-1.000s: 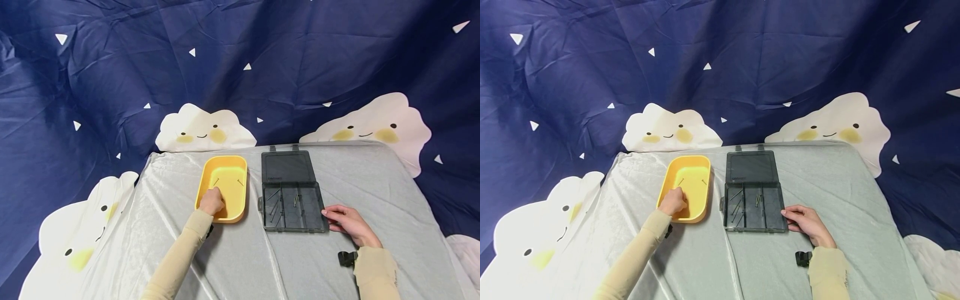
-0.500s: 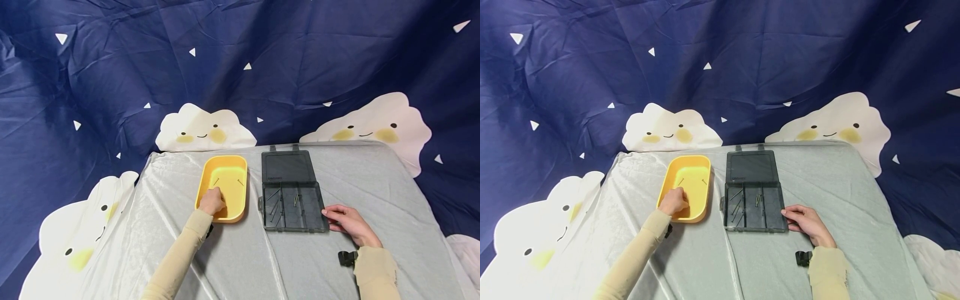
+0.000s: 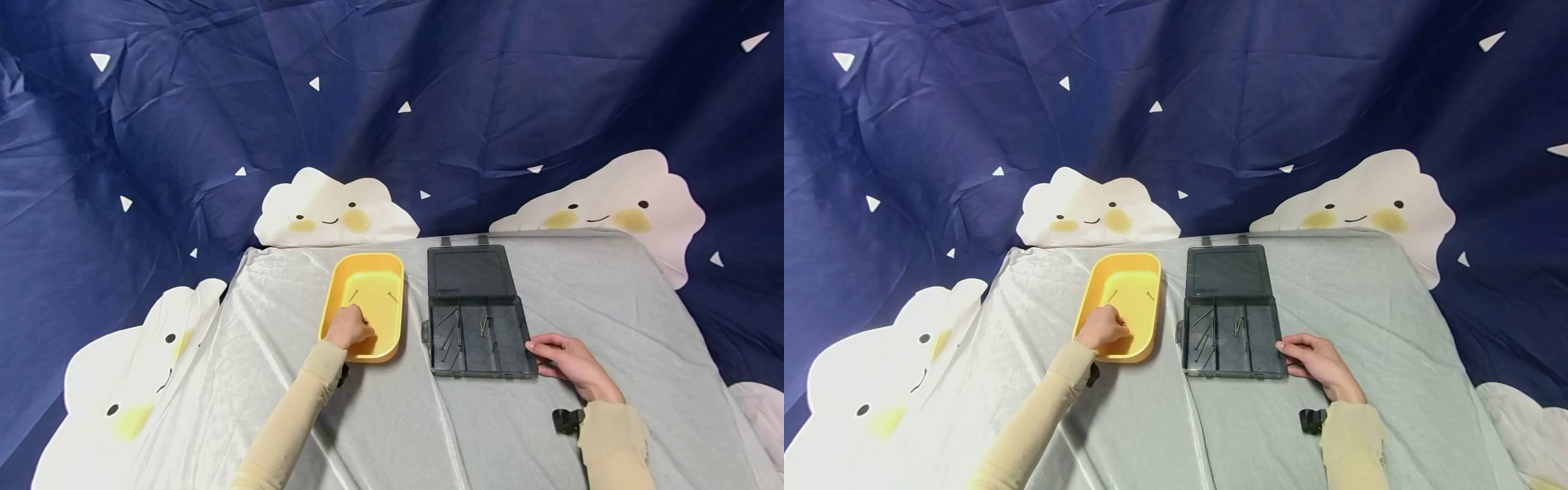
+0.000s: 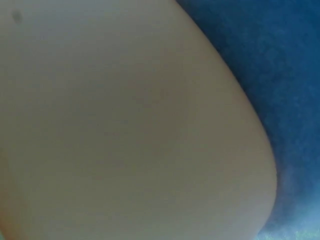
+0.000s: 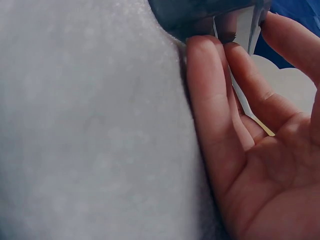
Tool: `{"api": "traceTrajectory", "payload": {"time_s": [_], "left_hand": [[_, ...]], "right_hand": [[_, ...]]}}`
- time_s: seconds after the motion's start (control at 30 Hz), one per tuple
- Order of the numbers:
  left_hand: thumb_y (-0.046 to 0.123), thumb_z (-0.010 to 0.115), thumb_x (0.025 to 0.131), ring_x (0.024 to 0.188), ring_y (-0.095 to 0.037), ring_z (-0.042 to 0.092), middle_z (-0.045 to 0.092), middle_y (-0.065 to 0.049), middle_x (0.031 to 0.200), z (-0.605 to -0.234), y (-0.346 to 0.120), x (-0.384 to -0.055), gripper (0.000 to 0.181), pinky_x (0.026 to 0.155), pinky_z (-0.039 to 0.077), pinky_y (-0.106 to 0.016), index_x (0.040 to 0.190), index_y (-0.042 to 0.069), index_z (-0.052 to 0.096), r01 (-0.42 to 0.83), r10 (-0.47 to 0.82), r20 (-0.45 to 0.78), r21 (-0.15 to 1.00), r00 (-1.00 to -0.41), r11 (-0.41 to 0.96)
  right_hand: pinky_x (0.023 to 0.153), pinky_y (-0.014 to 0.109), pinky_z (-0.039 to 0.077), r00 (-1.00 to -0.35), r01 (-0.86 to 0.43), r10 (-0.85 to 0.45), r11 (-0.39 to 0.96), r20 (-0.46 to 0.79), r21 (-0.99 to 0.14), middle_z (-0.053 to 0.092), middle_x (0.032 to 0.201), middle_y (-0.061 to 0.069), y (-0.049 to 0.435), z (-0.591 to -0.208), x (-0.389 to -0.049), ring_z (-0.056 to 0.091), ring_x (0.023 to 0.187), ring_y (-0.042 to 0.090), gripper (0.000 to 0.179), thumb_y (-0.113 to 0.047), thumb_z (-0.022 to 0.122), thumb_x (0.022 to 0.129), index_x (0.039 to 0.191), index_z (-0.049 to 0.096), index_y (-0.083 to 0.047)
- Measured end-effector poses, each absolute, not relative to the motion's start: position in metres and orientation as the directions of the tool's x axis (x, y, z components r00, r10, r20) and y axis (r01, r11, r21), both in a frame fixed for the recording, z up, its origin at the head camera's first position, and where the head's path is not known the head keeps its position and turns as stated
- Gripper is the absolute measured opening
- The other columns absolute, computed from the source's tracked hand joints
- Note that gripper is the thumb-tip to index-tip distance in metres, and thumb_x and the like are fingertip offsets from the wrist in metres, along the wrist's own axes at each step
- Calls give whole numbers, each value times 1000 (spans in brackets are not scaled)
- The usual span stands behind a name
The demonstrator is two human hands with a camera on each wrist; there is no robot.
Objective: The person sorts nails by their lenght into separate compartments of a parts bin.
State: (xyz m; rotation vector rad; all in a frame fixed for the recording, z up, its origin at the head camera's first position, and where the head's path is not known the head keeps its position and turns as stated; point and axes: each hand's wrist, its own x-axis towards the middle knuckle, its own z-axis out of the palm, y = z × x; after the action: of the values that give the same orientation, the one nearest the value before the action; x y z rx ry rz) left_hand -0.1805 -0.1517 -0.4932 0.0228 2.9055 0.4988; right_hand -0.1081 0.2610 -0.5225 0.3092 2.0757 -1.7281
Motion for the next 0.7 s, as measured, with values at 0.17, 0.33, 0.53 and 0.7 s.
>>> {"api": "traceTrajectory", "payload": {"time_s": [0.17, 0.33, 0.53, 0.7], "left_hand": [[17, 74, 74, 50, -10, 43, 46, 6, 50, -491, -153, -181, 25, 48, 32, -19, 54, 12, 59, -31, 74, -219, 439, -973, 898], [12, 70, 77, 51, -10, 53, 60, -1, 55, -488, -153, -181, 15, 50, 43, -20, 64, 6, 65, -130, 98, -308, 641, -946, 756], [4, 61, 88, 59, -10, 60, 64, -5, 67, -489, -154, -187, 17, 59, 53, -23, 93, -12, 64, -370, 216, -482, 834, -849, 410], [2, 56, 91, 62, -9, 63, 66, -4, 68, -486, -155, -188, 29, 61, 54, -20, 110, -19, 56, -463, 276, -517, 853, -810, 241]], "right_hand": [[74, 25, 57, -887, 427, -96, 202, -452, -881, 59, 96, -9, 262, -524, -108, 59, 83, 4, 50, -34, 70, 88, 122, 57, 0], [74, 25, 57, -887, 427, -95, 204, -452, -881, 58, 97, -8, 262, -524, -108, 59, 83, 4, 52, -35, 69, 88, 123, 56, 1], [74, 24, 57, -887, 428, -89, 207, -453, -880, 59, 97, -9, 262, -525, -108, 59, 83, 2, 54, -36, 70, 88, 125, 55, 2], [75, 25, 57, -886, 429, -92, 211, -455, -878, 58, 99, -9, 262, -526, -109, 59, 84, 3, 55, -36, 69, 88, 126, 54, 2]]}}
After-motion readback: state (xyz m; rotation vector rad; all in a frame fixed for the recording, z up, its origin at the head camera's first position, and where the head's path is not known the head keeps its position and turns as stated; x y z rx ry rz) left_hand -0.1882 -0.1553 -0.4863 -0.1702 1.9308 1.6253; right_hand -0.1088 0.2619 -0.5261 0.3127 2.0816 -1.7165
